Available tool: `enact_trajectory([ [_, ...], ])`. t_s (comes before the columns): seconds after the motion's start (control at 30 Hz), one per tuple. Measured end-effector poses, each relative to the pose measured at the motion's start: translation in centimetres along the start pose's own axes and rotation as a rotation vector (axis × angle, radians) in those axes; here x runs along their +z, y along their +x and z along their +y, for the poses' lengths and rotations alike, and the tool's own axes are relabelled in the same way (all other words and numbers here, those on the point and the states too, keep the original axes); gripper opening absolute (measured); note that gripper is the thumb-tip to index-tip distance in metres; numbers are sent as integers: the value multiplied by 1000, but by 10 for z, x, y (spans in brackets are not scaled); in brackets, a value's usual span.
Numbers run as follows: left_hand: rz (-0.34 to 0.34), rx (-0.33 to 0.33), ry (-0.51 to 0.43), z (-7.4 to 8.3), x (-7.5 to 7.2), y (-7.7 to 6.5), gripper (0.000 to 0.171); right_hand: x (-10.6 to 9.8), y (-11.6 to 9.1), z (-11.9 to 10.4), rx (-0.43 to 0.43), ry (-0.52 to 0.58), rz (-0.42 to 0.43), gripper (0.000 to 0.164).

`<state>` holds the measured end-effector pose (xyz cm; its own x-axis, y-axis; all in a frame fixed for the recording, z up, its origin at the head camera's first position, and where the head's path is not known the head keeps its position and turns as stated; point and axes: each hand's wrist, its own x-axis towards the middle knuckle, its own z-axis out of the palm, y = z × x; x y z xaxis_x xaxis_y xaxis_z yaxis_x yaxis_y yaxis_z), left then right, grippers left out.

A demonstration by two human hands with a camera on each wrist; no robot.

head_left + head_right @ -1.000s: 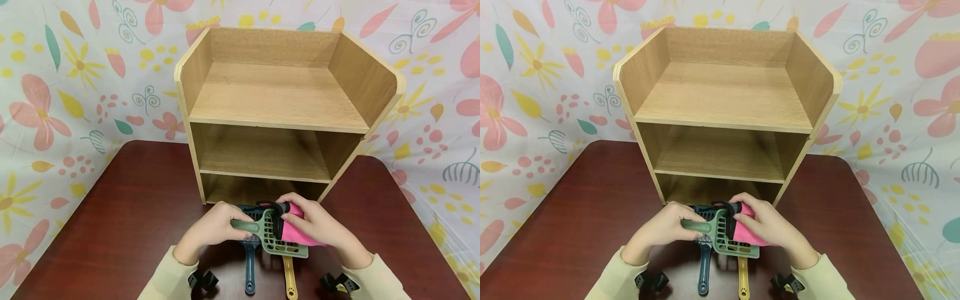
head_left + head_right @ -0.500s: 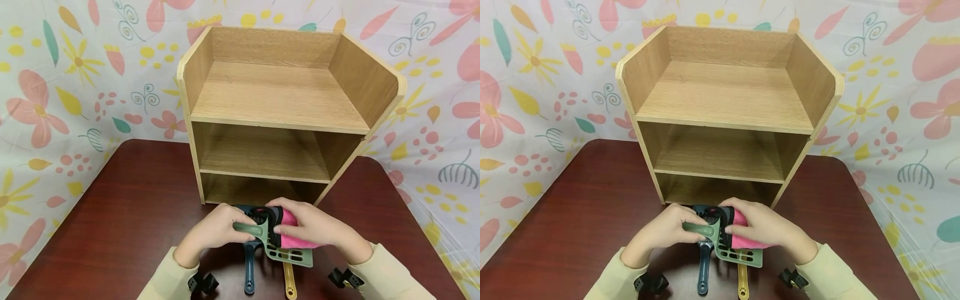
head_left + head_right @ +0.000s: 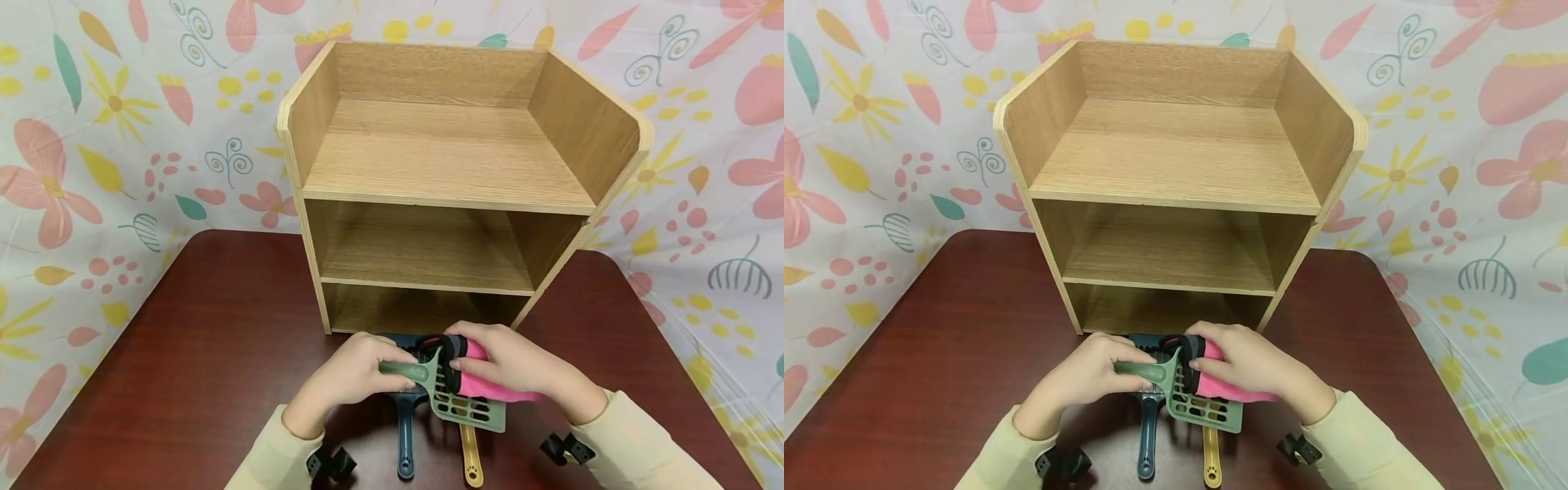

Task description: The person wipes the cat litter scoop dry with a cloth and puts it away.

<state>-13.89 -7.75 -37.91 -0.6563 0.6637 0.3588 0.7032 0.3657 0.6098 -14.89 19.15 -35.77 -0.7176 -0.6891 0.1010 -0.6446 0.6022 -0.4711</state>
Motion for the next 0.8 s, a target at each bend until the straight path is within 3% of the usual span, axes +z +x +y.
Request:
enact_trajectory([
  [0.27,66,0,23,-6,-4,-1,23,-11,-9,8,94,-8,57,31],
  [0.5,94,-19,10,-7,-7,1,19,-16,-13,13,107,-1,132,30],
  [0.8,91,-24,-34,-2,-3,-1,19,-8,-3,10,91,101,84,30],
])
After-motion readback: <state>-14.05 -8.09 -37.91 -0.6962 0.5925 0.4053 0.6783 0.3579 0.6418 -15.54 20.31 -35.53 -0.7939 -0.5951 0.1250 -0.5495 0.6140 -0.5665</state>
